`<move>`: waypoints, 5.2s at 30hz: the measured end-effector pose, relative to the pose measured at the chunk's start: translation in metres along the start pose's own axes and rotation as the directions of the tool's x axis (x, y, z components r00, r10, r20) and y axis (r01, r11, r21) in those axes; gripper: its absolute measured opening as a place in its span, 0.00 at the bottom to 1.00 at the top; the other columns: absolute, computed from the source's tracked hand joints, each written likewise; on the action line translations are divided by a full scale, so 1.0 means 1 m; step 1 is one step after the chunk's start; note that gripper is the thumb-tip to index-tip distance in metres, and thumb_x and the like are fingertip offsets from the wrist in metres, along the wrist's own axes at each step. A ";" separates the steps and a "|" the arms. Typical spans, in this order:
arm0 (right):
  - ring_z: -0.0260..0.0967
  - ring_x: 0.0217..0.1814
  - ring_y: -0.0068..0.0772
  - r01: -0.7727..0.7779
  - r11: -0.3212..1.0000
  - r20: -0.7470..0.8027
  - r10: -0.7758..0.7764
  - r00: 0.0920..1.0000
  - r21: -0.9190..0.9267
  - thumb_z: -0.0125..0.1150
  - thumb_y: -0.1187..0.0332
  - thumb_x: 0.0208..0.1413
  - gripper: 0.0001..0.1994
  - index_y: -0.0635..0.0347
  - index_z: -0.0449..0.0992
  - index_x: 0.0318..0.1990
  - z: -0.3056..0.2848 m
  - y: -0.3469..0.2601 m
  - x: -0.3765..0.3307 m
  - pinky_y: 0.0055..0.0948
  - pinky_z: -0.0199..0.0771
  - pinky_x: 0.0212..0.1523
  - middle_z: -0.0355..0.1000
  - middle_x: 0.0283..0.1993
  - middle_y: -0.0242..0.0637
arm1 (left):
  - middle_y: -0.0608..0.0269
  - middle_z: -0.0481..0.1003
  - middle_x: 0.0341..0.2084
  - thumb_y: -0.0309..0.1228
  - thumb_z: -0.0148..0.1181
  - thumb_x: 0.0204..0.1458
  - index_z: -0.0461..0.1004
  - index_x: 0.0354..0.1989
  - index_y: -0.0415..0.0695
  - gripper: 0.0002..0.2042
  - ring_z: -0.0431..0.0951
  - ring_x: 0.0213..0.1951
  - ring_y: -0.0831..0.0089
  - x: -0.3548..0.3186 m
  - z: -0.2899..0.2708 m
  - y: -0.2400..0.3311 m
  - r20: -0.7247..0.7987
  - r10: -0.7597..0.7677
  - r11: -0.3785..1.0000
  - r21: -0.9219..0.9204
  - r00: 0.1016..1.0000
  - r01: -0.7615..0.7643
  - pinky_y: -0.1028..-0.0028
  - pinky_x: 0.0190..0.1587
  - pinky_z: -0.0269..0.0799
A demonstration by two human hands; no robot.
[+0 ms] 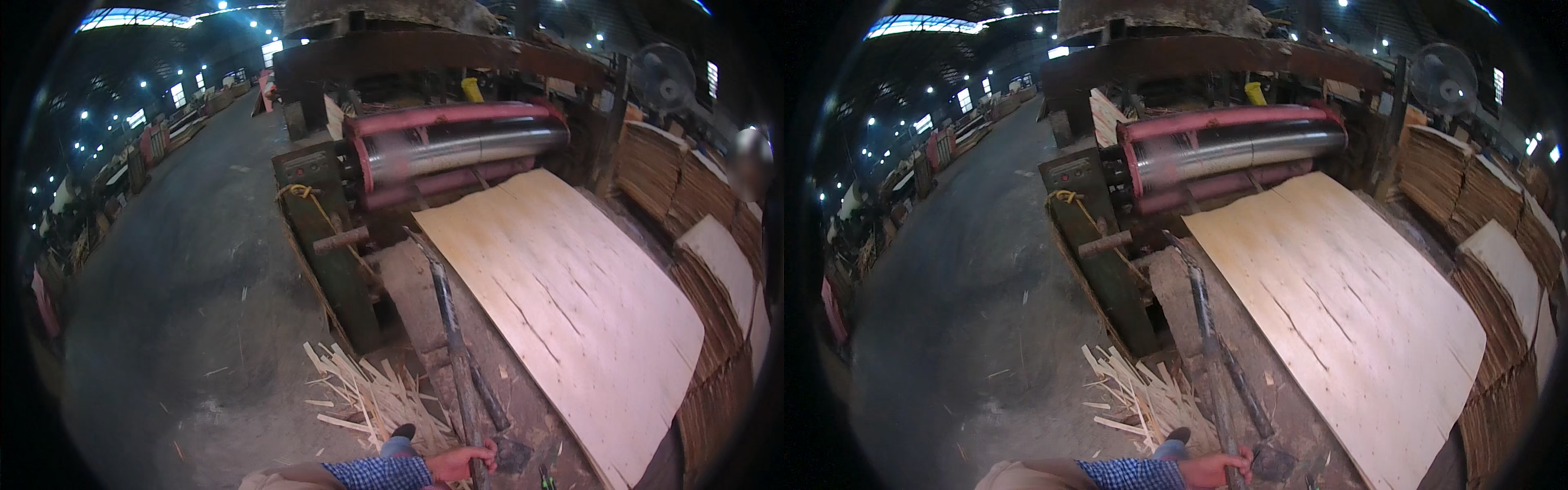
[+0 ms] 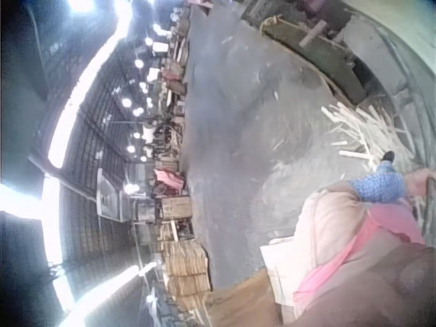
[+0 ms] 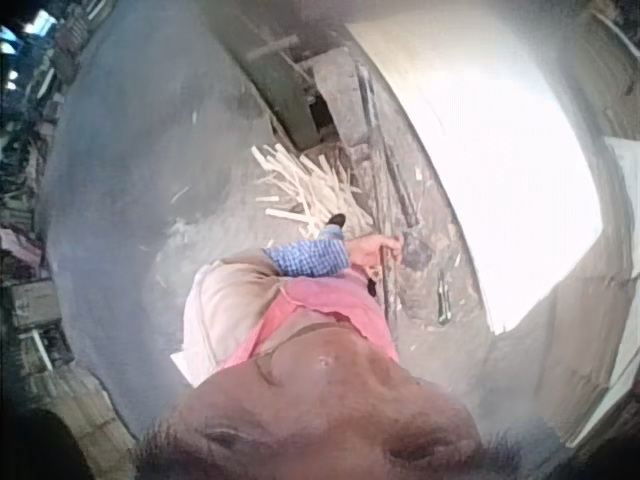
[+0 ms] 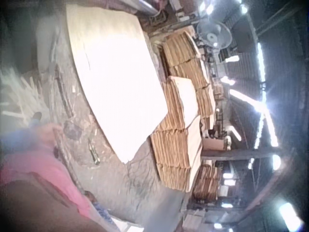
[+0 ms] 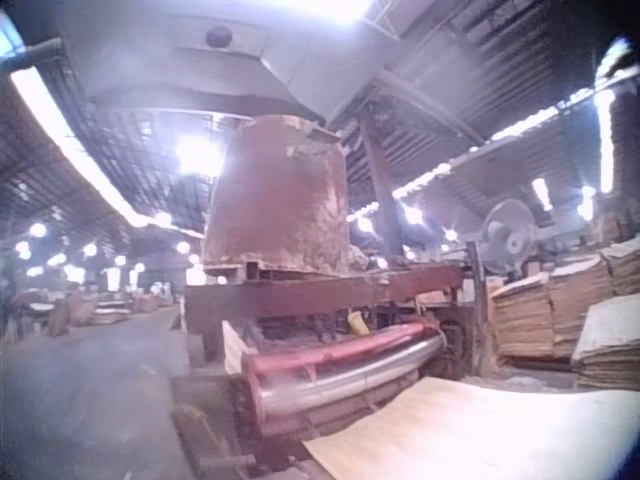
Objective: The person operates a rolling machine using a metal lever and then stacks wood panels onto a pallet by hand.
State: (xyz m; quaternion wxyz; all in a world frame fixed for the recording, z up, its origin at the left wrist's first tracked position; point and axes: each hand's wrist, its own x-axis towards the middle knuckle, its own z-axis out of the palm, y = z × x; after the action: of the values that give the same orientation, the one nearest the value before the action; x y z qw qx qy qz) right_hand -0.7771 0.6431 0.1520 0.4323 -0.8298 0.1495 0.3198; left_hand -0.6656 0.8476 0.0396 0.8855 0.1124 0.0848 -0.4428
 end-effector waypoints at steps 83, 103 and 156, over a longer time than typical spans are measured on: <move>0.62 0.20 0.24 -0.060 0.927 -0.433 0.230 0.872 0.370 0.61 0.64 0.47 0.10 0.62 0.71 0.28 -0.775 0.384 0.097 0.30 0.62 0.20 0.66 0.19 0.31 | 0.46 0.69 0.54 0.40 0.62 0.45 0.77 0.46 0.45 0.19 0.64 0.60 0.48 0.795 0.150 -0.070 0.339 0.935 -0.334 0.729 0.109 0.598 0.53 0.61 0.56; 0.71 0.23 0.32 -0.050 0.992 0.065 0.043 0.997 0.116 0.65 0.64 0.48 0.17 0.66 0.72 0.41 -1.135 0.296 0.522 0.32 0.72 0.25 0.72 0.26 0.40 | 0.51 0.75 0.45 0.26 0.64 0.42 0.75 0.39 0.39 0.13 0.72 0.51 0.51 0.831 0.188 -0.060 0.244 0.960 -0.128 0.821 -0.139 0.556 0.58 0.55 0.66; 0.53 0.66 0.60 0.906 0.022 0.605 -0.738 0.300 -0.422 0.63 0.61 0.51 0.32 0.73 0.61 0.59 -0.899 0.081 0.638 0.48 0.53 0.65 0.57 0.63 0.62 | 0.58 0.68 0.58 0.35 0.61 0.53 0.66 0.56 0.42 0.23 0.66 0.60 0.59 0.854 0.256 -0.173 -0.474 0.875 0.311 0.709 -0.102 -0.633 0.61 0.61 0.61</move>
State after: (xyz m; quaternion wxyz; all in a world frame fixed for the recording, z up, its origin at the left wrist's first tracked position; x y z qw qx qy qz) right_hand 0.0206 -0.1164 0.0597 0.1856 -0.8064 -0.5479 0.1227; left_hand -0.2848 0.0235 0.0506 0.7816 0.4449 0.3526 0.2584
